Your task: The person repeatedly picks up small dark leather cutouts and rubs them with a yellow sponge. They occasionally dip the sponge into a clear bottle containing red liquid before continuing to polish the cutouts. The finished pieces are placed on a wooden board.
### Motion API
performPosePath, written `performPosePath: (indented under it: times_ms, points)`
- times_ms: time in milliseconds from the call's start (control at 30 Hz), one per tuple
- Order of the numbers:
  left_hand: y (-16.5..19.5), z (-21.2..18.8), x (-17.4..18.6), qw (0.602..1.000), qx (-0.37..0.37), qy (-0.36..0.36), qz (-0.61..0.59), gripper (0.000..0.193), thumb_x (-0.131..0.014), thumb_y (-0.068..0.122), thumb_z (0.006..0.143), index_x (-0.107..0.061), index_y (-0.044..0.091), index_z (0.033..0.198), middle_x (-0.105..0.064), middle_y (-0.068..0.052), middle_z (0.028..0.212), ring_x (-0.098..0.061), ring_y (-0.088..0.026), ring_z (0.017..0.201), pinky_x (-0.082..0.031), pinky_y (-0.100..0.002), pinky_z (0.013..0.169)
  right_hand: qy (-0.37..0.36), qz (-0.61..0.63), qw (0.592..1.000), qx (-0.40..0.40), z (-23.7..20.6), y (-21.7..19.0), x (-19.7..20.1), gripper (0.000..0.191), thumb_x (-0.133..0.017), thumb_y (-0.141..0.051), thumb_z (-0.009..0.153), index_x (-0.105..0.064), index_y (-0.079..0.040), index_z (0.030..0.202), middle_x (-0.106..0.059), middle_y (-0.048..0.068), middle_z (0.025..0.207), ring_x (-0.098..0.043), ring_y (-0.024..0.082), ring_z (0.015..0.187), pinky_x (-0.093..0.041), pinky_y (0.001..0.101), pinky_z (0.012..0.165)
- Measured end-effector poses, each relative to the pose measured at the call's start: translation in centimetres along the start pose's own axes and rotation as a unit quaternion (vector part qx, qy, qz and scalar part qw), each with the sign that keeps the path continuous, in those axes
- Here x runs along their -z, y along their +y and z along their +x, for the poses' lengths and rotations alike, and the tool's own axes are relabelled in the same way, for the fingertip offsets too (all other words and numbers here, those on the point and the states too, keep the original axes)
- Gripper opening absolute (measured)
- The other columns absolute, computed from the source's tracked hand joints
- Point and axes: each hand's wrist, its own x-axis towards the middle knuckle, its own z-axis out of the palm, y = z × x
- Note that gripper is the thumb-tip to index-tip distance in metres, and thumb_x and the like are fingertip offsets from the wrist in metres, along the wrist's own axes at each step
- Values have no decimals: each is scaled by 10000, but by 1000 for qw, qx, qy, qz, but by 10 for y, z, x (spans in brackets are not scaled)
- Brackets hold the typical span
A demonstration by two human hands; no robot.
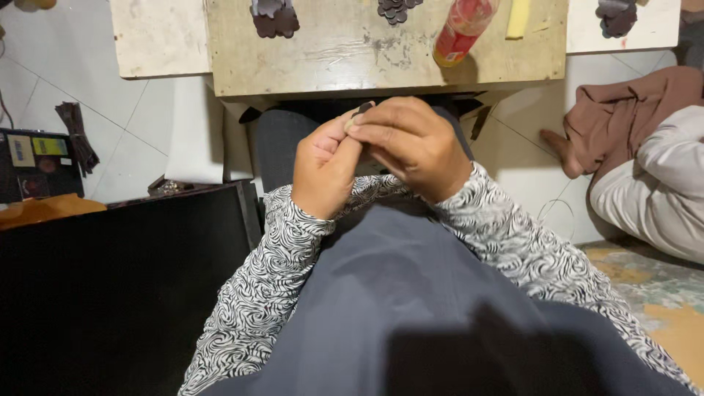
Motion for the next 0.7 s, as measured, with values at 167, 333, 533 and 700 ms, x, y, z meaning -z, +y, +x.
performPosePath:
  times_ms: [167,333,533,700]
  points:
    - [0,2,7,998,48,14,-30,345,-496,49,1085,-600,-45,1400,-707,-81,1226,-687,-124,1077,-577,-282,929,8,-65,996,-55,-1,15,-2,321,-821,13,868,-725,-49,1169,-719,112,1163,-698,301,1105,-570,397,975]
    - [-5,4,10,996,60,0,-65,333,-489,54,1079,-594,-42,1379,-706,-75,1228,-691,-125,1090,-571,-277,941,40,-54,995,-78,1,5,2,318,-777,42,893,-723,-44,1195,-711,115,1162,-691,296,1106,-567,396,980]
    - [-4,-2,8,999,10,-28,-42,261,-505,31,1103,-624,-98,1296,-713,-120,1188,-689,-154,1066,-589,-309,980,-16,-43,998,-49,5,1,-8,295,-797,8,881,-729,-39,1164,-711,116,1153,-671,300,1113,-558,394,973]
    - [10,-5,8,1000,17,12,-14,357,-501,59,1084,-592,-57,1409,-706,-109,1278,-701,-152,1150,-579,-281,970,8,-78,990,-121,-1,25,-3,303,-791,44,867,-757,-57,1151,-720,101,1155,-683,289,1105,-562,377,976]
